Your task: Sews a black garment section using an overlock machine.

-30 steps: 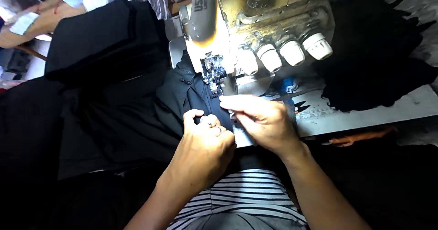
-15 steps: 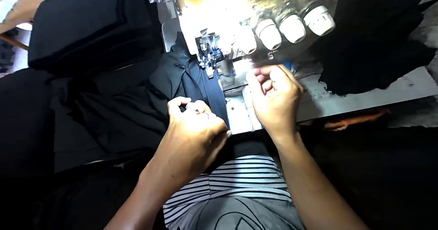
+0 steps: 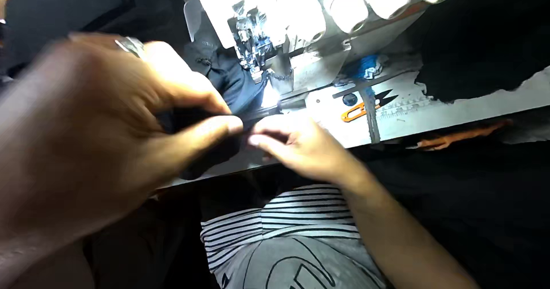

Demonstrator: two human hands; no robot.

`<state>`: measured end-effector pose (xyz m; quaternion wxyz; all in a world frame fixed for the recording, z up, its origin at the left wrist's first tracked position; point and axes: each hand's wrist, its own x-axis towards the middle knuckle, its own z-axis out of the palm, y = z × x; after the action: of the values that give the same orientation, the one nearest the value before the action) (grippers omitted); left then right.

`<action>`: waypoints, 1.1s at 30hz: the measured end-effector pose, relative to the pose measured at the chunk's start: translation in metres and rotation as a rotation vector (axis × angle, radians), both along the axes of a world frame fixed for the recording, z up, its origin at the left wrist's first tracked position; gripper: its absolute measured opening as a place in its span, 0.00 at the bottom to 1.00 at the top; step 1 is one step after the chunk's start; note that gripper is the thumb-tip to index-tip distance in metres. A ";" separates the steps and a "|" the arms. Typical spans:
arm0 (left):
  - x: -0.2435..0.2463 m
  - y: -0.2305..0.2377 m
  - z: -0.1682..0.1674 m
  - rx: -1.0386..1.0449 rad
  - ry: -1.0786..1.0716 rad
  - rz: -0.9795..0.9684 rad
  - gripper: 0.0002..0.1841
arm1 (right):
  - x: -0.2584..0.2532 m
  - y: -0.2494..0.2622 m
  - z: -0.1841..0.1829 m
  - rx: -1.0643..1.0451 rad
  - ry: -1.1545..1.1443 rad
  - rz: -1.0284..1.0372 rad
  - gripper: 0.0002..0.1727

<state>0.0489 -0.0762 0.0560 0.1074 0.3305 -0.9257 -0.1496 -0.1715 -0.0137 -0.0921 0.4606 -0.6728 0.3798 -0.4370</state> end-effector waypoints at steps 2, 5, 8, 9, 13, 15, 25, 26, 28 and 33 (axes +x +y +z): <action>0.004 -0.004 0.001 0.014 0.074 0.098 0.08 | -0.015 -0.005 0.020 -0.123 0.094 -0.271 0.03; 0.000 -0.005 -0.001 0.009 0.104 0.141 0.09 | -0.023 -0.024 0.030 -0.359 0.284 -0.461 0.04; -0.003 -0.004 0.001 -0.003 0.093 0.142 0.09 | -0.018 -0.036 0.022 -0.388 0.299 -0.493 0.05; -0.003 -0.005 0.002 -0.008 0.080 0.137 0.09 | -0.016 -0.036 0.020 -0.387 0.285 -0.507 0.04; -0.003 -0.004 0.006 -0.031 0.020 0.124 0.10 | -0.012 -0.038 0.012 -0.391 0.229 -0.552 0.04; -0.004 -0.004 0.005 -0.031 0.015 0.102 0.10 | -0.013 -0.040 0.011 -0.399 0.226 -0.527 0.04; -0.005 -0.007 0.007 -0.055 -0.053 -0.001 0.11 | -0.022 -0.042 0.012 -0.420 0.285 -0.499 0.05; -0.005 -0.009 0.010 -0.058 -0.039 0.012 0.10 | -0.023 -0.038 0.017 -0.408 0.310 -0.478 0.07; -0.003 -0.012 0.014 -0.050 0.014 0.044 0.08 | -0.024 -0.025 0.028 -0.406 0.362 -0.454 0.12; 0.000 -0.014 0.016 -0.081 0.006 0.038 0.08 | -0.010 -0.023 0.029 -0.467 0.392 -0.543 0.15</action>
<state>0.0489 -0.0901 0.0716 0.1262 0.3427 -0.9243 -0.1108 -0.1812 -0.0372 -0.0627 0.0823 -0.7050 0.5149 -0.4808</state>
